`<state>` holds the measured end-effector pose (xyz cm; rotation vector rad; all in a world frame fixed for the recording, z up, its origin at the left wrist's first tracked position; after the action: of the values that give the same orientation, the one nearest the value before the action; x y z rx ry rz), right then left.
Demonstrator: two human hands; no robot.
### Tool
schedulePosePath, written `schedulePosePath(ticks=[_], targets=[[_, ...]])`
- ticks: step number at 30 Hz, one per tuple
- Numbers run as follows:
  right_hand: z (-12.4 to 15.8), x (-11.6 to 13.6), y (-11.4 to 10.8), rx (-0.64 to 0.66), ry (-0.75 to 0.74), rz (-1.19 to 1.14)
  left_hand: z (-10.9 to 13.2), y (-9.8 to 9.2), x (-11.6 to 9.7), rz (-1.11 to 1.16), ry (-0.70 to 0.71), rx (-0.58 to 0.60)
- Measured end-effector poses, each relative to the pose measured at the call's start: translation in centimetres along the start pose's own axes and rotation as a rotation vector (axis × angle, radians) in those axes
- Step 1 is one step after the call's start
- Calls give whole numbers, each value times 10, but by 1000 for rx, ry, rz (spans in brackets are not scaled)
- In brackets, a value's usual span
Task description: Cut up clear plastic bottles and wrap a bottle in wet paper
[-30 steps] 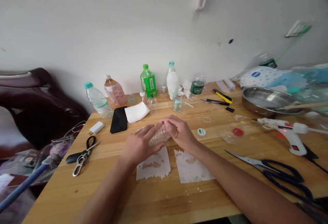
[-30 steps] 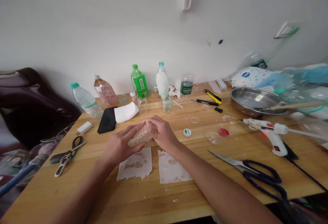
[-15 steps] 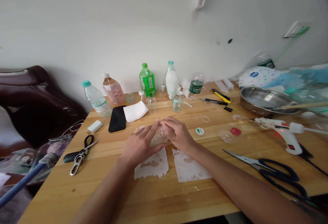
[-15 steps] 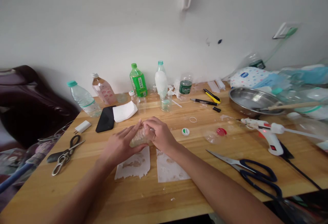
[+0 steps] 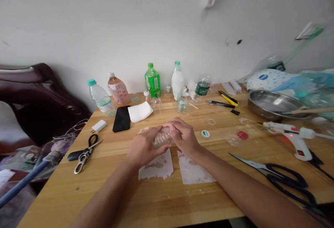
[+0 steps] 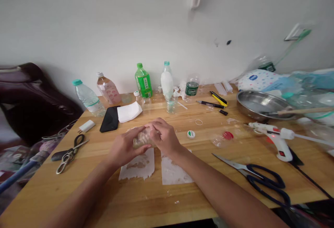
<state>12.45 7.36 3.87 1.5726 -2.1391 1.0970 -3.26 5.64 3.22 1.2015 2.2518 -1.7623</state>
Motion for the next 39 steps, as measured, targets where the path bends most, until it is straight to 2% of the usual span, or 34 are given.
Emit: schedulePosePath(ticks=[3,9,14,16,19,24,27,31,39], targets=[[2,-2,2,-25,0,10,-1,1,-2,73,-89,62],[-2,3,0,-40,20,1,-4,-1,-7,198,-238,89],[-12,7,-8,195,-2,-77,-7,0,-4,521,-265,226],[-13,2,-8,256,43,-87,-7,-1,0,549,-285,218],[-10,-12,-5,231,204,-49,-6,-2,3,463,-309,145],[0,-21,0,138,421,18,-2,2,-9,250,-263,96],[0,-16,-2,142,428,7,-2,5,-10,235,-262,76],[-5,-6,-4,187,342,-39,-3,4,-7,249,-223,69],[1,-11,0,156,370,-19,-2,8,-15,-15,-192,155]])
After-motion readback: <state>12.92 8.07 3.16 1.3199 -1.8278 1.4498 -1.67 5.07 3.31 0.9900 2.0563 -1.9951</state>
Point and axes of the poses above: each hand's wrist, its own z-axis away from the middle knuckle, its own y-axis out of the palm, x = y × z, the point moved 6 cm from there along -z, towards the middle knuckle, and after that the axes turned 6 degrees about z, right-handed, at the moved point
